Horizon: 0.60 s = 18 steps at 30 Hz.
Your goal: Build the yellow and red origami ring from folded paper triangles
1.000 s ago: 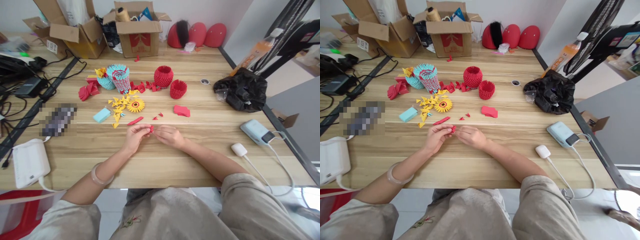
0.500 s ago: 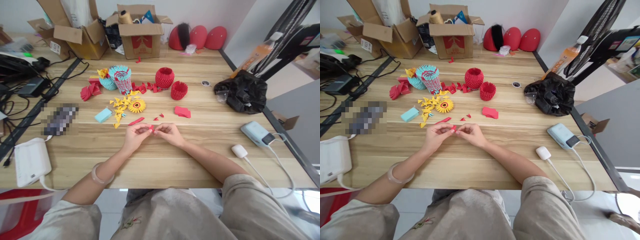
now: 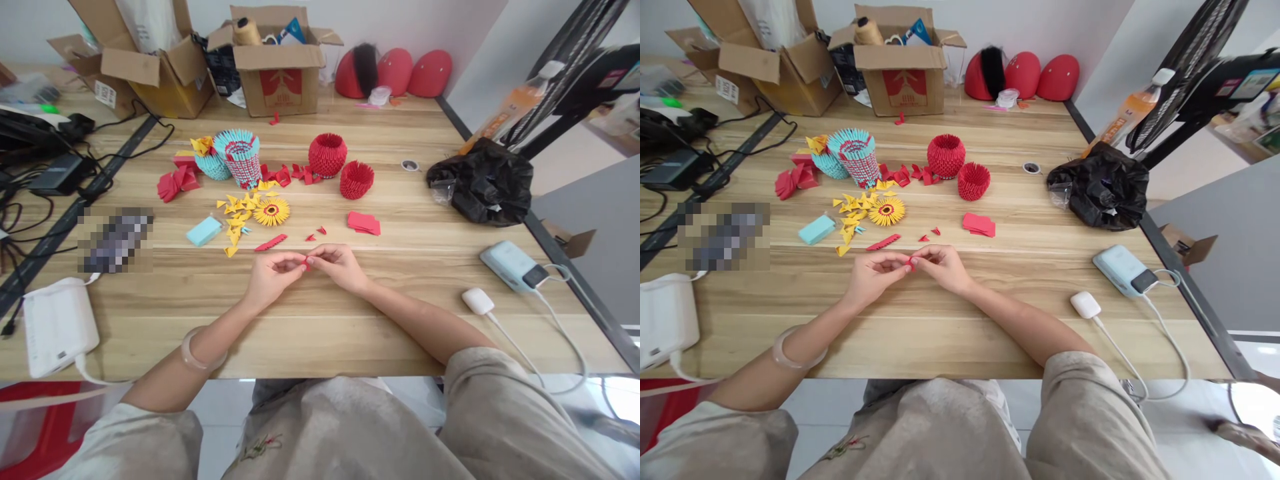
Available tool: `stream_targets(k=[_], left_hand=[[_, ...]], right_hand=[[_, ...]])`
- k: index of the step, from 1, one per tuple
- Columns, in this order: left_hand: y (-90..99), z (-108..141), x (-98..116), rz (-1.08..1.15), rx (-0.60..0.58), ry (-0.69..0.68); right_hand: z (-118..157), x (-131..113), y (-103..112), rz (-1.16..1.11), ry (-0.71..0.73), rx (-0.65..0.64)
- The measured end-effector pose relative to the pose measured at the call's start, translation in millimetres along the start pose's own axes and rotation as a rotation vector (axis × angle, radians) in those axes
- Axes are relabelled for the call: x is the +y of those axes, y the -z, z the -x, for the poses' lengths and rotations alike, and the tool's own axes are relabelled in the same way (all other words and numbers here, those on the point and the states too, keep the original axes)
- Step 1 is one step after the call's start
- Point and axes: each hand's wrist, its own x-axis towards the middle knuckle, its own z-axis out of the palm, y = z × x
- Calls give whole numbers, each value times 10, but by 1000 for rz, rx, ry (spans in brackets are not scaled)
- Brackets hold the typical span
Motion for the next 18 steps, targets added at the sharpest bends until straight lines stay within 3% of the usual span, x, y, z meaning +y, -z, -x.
stream_targets(k=[10,14,18], left_hand=[[29,-38,28,7,-51,-26],[50,-58,29,91,-112,47],[66,-74,24,102,-127,63]], right_hand=[[-34,-21,47,-178,-33,-91],[-66,-1,105,-208,-122,-181],[-86,1,137,-225,-162,-189]])
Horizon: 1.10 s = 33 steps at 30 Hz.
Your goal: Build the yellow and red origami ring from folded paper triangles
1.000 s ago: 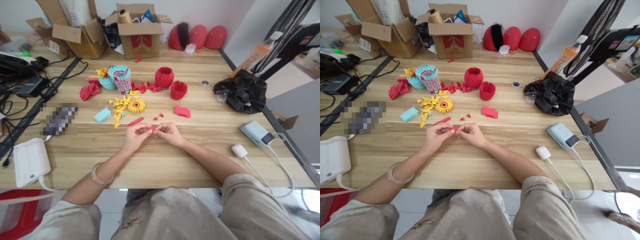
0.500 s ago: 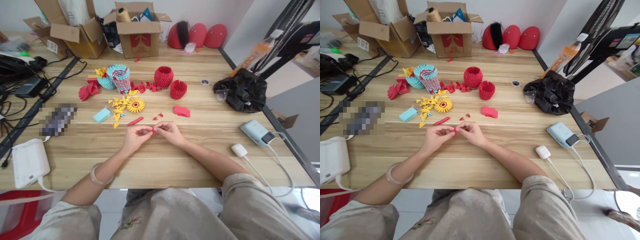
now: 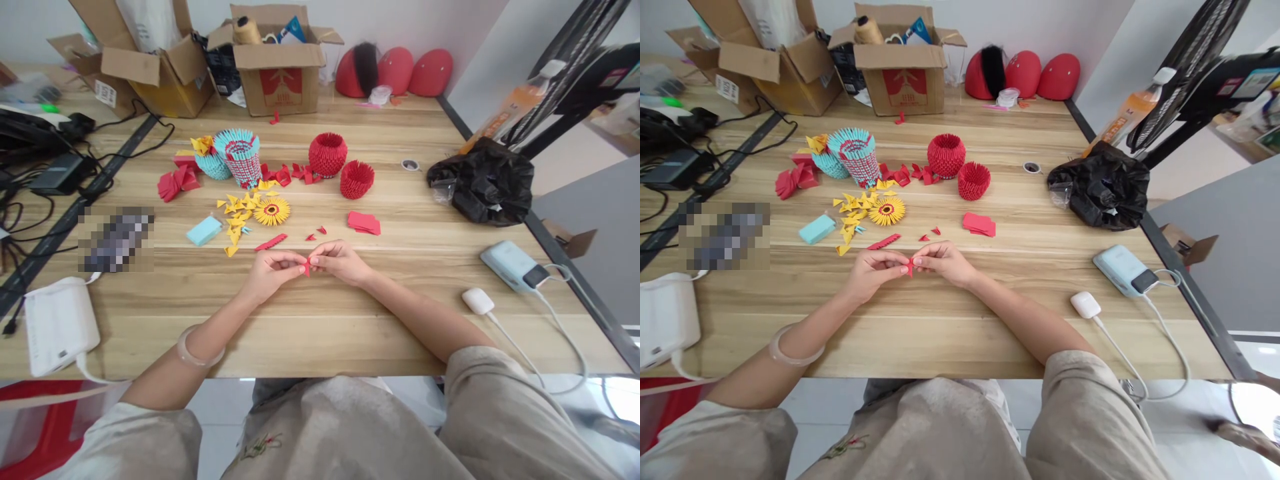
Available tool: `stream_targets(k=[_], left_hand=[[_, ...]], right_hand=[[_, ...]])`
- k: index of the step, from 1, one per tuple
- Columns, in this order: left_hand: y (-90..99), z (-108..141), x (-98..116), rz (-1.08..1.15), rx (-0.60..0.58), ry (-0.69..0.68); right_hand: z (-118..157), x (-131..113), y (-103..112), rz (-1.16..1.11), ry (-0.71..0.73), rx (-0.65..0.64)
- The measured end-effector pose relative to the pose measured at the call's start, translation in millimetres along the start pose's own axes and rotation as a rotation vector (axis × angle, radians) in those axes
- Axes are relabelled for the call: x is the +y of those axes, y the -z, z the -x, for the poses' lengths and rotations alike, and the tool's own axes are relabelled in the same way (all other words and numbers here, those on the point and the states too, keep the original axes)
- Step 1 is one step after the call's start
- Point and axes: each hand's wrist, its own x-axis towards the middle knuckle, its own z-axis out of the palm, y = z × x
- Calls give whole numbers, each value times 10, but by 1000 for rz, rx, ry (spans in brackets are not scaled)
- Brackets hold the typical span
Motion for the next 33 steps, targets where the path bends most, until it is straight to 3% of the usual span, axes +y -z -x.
stream_targets(k=[12,17,26,33], left_hand=[[-41,16,71,-104,-5,-110],[-69,36,79,-126,8,-103],[-39,22,21,-154,20,-77],[-53,40,28,-180,21,-103]], right_hand=[[36,-49,-80,74,59,43],[23,-10,-64,86,56,84],[10,-43,-4,112,60,2],[38,-38,-40,228,116,47]])
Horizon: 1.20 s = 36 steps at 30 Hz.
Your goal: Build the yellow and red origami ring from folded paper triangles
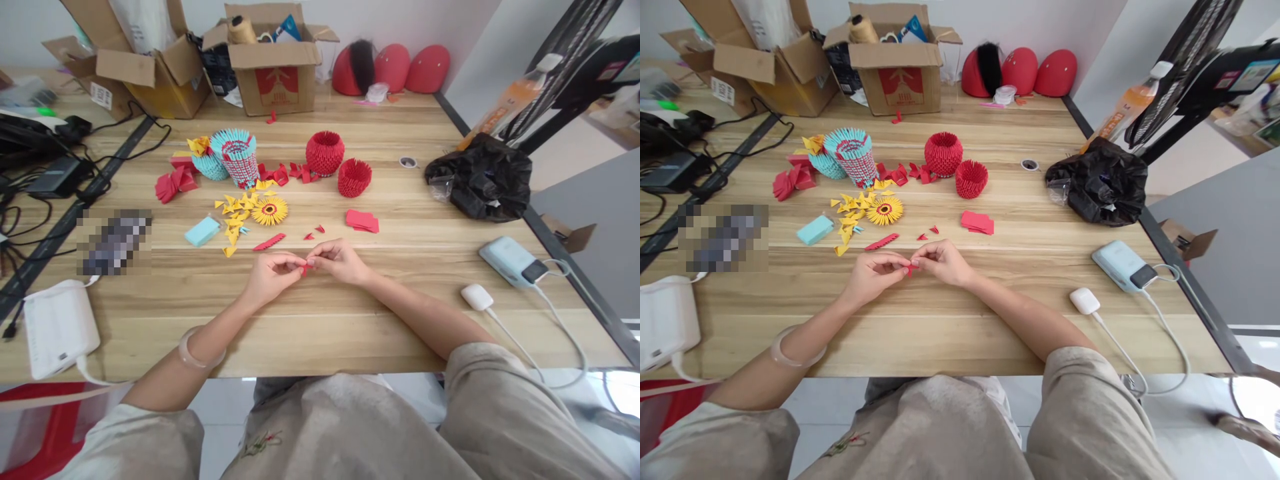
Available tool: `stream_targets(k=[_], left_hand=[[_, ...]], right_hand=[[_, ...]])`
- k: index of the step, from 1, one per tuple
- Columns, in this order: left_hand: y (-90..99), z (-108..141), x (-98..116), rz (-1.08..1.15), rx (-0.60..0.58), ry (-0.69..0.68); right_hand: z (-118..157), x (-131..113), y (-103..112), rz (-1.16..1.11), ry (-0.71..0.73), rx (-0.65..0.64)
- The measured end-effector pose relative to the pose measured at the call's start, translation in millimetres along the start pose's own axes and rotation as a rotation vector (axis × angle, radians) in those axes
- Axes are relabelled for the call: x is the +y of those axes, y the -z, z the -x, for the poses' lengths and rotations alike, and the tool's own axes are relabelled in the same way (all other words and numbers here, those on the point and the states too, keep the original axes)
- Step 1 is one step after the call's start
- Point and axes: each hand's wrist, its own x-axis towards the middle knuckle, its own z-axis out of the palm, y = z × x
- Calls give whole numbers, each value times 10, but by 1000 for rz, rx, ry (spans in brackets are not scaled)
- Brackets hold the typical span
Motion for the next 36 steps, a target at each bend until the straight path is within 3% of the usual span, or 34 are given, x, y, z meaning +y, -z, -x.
stream_targets(k=[7,13,17,22,27,36], left_hand=[[6,-15,-47,13,67,18],[-6,23,3,-255,84,-236],[11,40,-1,-368,122,-326],[37,27,-47,-285,112,-275],[23,24,-36,-201,57,-206],[-48,70,-71,-34,57,-46]], right_hand=[[21,-14,-72,-54,-57,91],[50,-37,-135,-31,-110,249],[53,-56,-148,-129,-97,194],[19,-36,-112,-260,-89,93],[-2,5,-94,-279,-112,79],[4,-16,-95,-231,-111,96]])
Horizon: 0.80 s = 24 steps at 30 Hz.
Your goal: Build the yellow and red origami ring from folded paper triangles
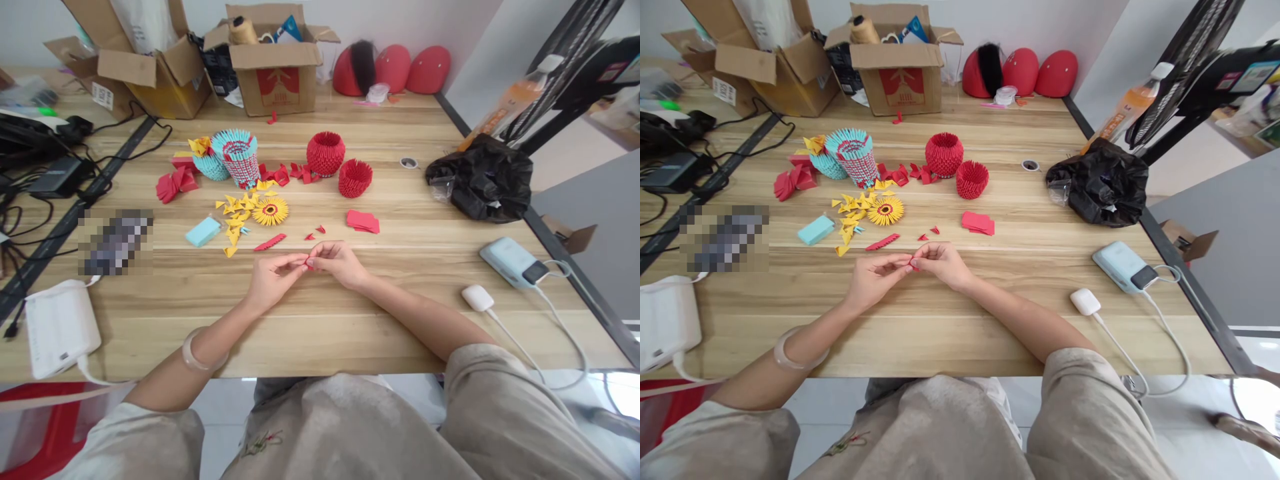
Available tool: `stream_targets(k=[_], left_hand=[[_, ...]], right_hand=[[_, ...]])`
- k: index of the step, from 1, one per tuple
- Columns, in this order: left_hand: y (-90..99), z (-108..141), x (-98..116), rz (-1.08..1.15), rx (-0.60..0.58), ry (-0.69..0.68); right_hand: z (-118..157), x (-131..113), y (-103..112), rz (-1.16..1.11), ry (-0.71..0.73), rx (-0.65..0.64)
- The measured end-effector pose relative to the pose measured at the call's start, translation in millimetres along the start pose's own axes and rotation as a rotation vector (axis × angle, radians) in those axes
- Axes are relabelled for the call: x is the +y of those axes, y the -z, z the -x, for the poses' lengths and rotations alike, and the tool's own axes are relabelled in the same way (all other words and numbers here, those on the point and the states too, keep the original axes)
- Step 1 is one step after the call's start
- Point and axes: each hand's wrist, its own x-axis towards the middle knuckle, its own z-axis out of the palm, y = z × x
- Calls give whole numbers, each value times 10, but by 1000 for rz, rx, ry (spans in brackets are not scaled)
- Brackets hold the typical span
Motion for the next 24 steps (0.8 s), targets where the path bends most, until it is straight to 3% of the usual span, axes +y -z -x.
stream_targets(k=[9,15,19,24], left_hand=[[24,-72,41,159,0,189],[5,-64,78,220,169,162],[21,-60,71,202,143,143],[56,-79,46,176,58,218]], right_hand=[[48,23,-17,189,108,-42],[12,46,13,137,-33,-53],[-12,77,26,56,-31,2],[-28,105,30,-10,21,29]])
